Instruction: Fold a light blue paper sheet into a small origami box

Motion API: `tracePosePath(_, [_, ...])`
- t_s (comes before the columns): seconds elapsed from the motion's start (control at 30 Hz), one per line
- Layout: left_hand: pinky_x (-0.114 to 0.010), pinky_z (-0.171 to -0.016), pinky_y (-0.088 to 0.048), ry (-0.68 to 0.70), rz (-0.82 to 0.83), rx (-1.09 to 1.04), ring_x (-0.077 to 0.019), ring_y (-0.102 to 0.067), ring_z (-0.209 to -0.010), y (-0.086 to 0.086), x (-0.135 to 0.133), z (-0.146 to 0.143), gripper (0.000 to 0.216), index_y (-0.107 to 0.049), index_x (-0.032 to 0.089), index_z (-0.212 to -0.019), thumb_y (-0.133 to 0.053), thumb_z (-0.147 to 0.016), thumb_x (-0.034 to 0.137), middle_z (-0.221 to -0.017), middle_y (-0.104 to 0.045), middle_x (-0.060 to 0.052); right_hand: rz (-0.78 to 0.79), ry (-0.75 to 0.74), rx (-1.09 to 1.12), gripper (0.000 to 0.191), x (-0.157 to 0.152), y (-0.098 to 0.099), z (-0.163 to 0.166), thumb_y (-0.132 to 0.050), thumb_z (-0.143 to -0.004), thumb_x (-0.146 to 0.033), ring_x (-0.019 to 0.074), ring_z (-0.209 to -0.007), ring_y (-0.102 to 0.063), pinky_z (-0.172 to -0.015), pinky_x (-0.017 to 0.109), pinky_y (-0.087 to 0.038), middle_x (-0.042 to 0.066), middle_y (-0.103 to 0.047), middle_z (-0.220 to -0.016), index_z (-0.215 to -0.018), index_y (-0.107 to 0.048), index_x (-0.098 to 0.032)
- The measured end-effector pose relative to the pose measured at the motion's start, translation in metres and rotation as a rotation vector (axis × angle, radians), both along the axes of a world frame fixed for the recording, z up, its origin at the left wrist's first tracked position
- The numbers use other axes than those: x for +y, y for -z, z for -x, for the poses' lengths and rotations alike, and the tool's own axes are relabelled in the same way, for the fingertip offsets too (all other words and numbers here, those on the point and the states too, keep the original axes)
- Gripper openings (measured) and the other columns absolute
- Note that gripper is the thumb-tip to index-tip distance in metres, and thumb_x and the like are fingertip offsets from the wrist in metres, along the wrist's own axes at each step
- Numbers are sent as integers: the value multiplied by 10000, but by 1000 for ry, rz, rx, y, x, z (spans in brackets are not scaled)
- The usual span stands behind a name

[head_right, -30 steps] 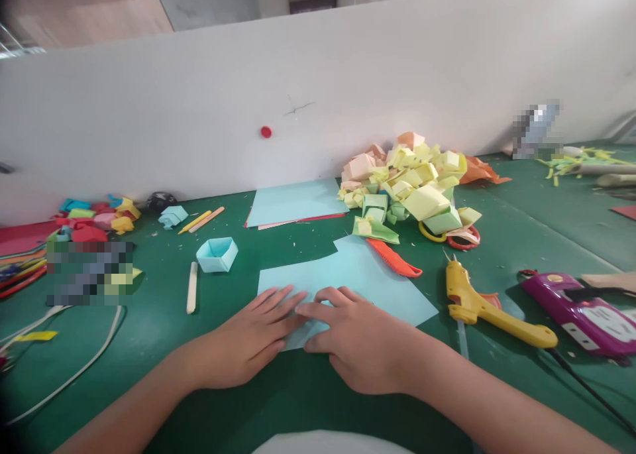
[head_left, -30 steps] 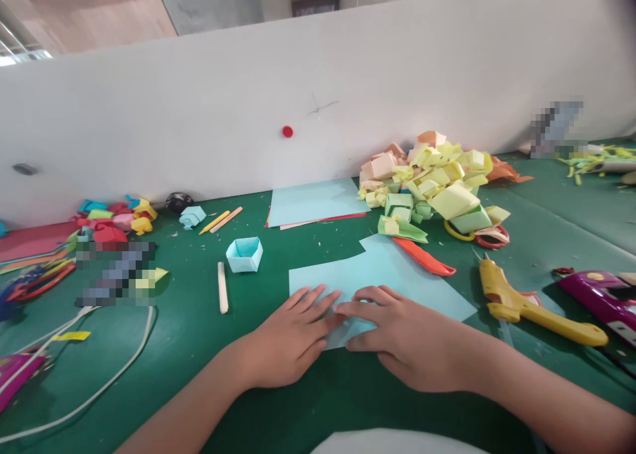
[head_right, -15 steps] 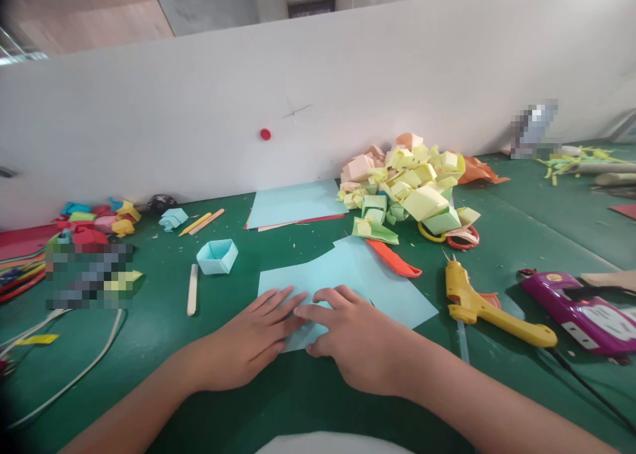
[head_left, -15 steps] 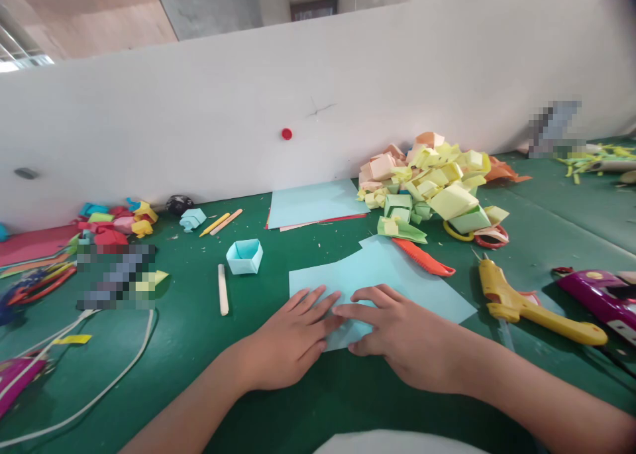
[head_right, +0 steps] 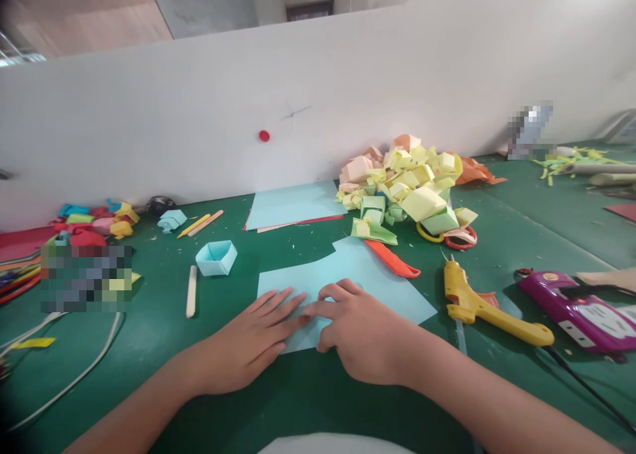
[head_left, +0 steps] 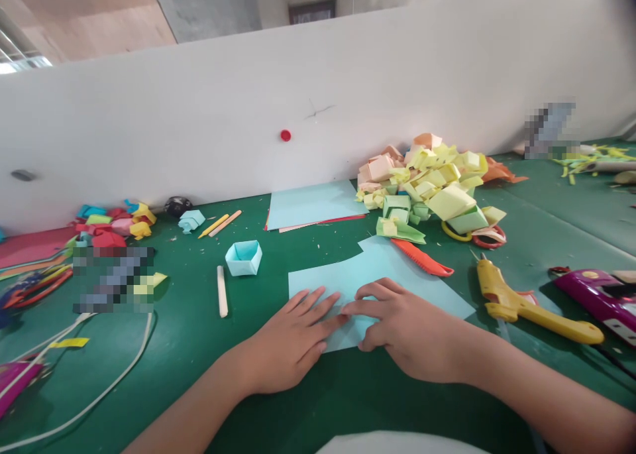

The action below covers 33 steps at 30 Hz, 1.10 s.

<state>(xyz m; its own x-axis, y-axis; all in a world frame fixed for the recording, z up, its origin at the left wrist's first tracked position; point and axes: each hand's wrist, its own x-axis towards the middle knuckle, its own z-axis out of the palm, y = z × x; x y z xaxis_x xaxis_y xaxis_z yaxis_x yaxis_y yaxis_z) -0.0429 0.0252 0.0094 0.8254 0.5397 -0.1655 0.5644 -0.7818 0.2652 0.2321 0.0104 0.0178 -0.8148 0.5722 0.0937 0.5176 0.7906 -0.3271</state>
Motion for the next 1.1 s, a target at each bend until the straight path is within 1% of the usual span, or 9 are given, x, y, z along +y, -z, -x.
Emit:
tracePosePath(0.1, [-578,-1240,-232,14,-42,-34,-322,-188,-1555,-2,0,0,529,-380,367,-1566,-419,-1053,244,-1689,-224,-21,9,10,9,437,0,1,-1,-528,-748,-16,293,-1174,-504,-987,509,-396,8,-646,-1365,-963,-799,-283])
tracePosePath(0.2, [-583,-1191,-327,59,-129,-111,-341,-353,-1496,-2,1,1,436,-604,389,-1398,-510,-1006,225,-1640,-360,-14,47,33,11,461,0,-1,-2,-520,-759,1,284,-1148,-520,-966,499,-406,2,-662,-1346,-968,-801,-298])
tracePosePath(0.27, [-573,-1147,-389,103,-181,-141,-341,-437,-1445,-1,1,1,417,-679,371,-1312,-540,-967,183,-1605,-425,-13,82,45,12,489,1,-3,-2,-513,-752,17,277,-1132,-529,-956,491,-416,-11,-654,-1371,-974,-802,-309])
tracePosePath(0.4, [-560,-1108,-430,152,-244,-150,-325,-481,-1406,0,1,1,427,-715,364,-1260,-530,-947,140,-1595,-440,0,102,45,12,500,3,-5,-3,-506,-757,24,271,-1116,-552,-954,488,-428,-15,-637,-1409,-988,-802,-306])
tracePosePath(0.53, [-538,-1083,-450,161,-245,-167,-303,-521,-1362,0,1,-1,397,-757,352,-1179,-516,-949,136,-1579,-464,8,110,45,8,495,3,-5,-3,-497,-783,22,264,-1115,-580,-957,486,-437,-14,-643,-1403,-998,-800,-305])
tracePosePath(0.7, [-534,-1107,-438,126,-165,-153,-322,-477,-1399,-10,1,5,393,-805,340,-1029,-562,-847,91,-1568,-474,54,127,52,10,501,2,-4,-4,-509,-777,23,273,-1169,-580,-995,499,-432,-11,-634,-1419,-1011,-802,-310])
tracePosePath(0.9, [-527,-1130,-427,2,-7,-24,-321,-436,-1443,-30,6,24,460,-821,376,-897,-560,-751,27,-1523,-514,118,150,69,17,487,3,-3,-7,-515,-791,10,270,-1237,-563,-1051,490,-412,10,-640,-1416,-1011,-809,-309])
tracePosePath(1.0, [-518,-1141,-415,-24,35,-37,-308,-445,-1440,-33,5,28,467,-819,377,-898,-553,-756,20,-1517,-519,122,152,68,20,496,3,-2,-8,-516,-786,14,265,-1242,-564,-1059,483,-410,6,-639,-1417,-1016,-809,-314])
tracePosePath(1.1, [-525,-1130,-413,-19,24,-58,-322,-467,-1418,-32,3,26,448,-822,359,-895,-568,-752,18,-1492,-558,91,160,67,9,503,3,-2,-7,-515,-784,14,274,-1255,-558,-1063,492,-406,11,-630,-1429,-1028,-808,-314])
